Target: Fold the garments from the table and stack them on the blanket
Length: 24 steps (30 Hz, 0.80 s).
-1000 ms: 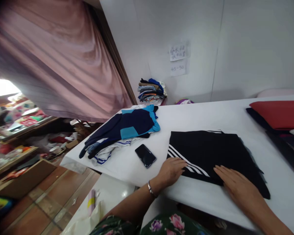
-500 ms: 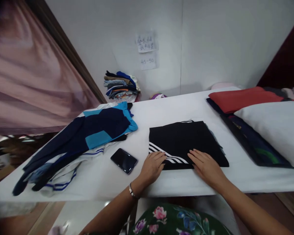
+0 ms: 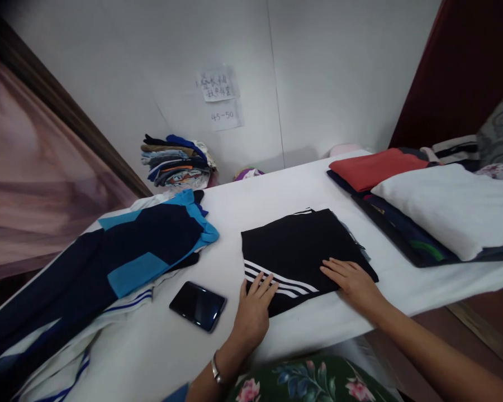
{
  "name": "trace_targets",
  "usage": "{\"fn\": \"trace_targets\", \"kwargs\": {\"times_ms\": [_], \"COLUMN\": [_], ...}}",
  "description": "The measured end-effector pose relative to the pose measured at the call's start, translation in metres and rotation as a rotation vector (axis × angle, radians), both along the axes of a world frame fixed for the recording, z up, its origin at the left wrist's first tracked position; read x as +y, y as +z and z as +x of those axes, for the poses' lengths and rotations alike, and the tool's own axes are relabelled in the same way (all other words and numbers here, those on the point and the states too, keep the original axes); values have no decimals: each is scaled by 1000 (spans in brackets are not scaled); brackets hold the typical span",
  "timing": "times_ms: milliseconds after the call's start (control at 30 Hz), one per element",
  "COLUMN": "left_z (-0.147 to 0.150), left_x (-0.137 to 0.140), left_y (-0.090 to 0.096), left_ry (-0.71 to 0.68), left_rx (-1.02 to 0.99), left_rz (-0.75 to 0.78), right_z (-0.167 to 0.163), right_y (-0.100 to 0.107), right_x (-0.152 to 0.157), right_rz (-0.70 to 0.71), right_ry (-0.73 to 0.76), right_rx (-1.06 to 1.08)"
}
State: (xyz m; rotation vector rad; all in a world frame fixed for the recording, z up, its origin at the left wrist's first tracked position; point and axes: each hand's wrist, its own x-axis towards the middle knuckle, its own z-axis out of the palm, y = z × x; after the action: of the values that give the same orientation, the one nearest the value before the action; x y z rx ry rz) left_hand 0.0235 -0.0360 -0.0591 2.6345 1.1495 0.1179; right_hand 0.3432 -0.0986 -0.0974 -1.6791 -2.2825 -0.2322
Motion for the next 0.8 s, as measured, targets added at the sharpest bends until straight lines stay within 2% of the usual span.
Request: {"fn": "trace_targets", "kwargs": {"times_ms": [233, 333, 533, 667, 800], "left_z": [-7, -7, -2, 0, 3], "left_x": [-3, -4, -4, -5, -8], "left_y": [10, 9, 4, 2, 2], "left_ry": [-5, 14, 36, 57, 84], "left_rx": [-47, -22, -4, 0, 21], "left_rz": [-27, -25, -15, 3, 5], "right_z": [0, 3, 25, 40, 43], "right_y": [-2, -2, 5, 6, -1], "right_x": [3, 2, -15, -20, -13], "right_rz": [18, 2, 87, 52, 39], "right_ry": [1, 20, -17, -14, 0], "right_rx": [15, 1, -49, -31, -32]}}
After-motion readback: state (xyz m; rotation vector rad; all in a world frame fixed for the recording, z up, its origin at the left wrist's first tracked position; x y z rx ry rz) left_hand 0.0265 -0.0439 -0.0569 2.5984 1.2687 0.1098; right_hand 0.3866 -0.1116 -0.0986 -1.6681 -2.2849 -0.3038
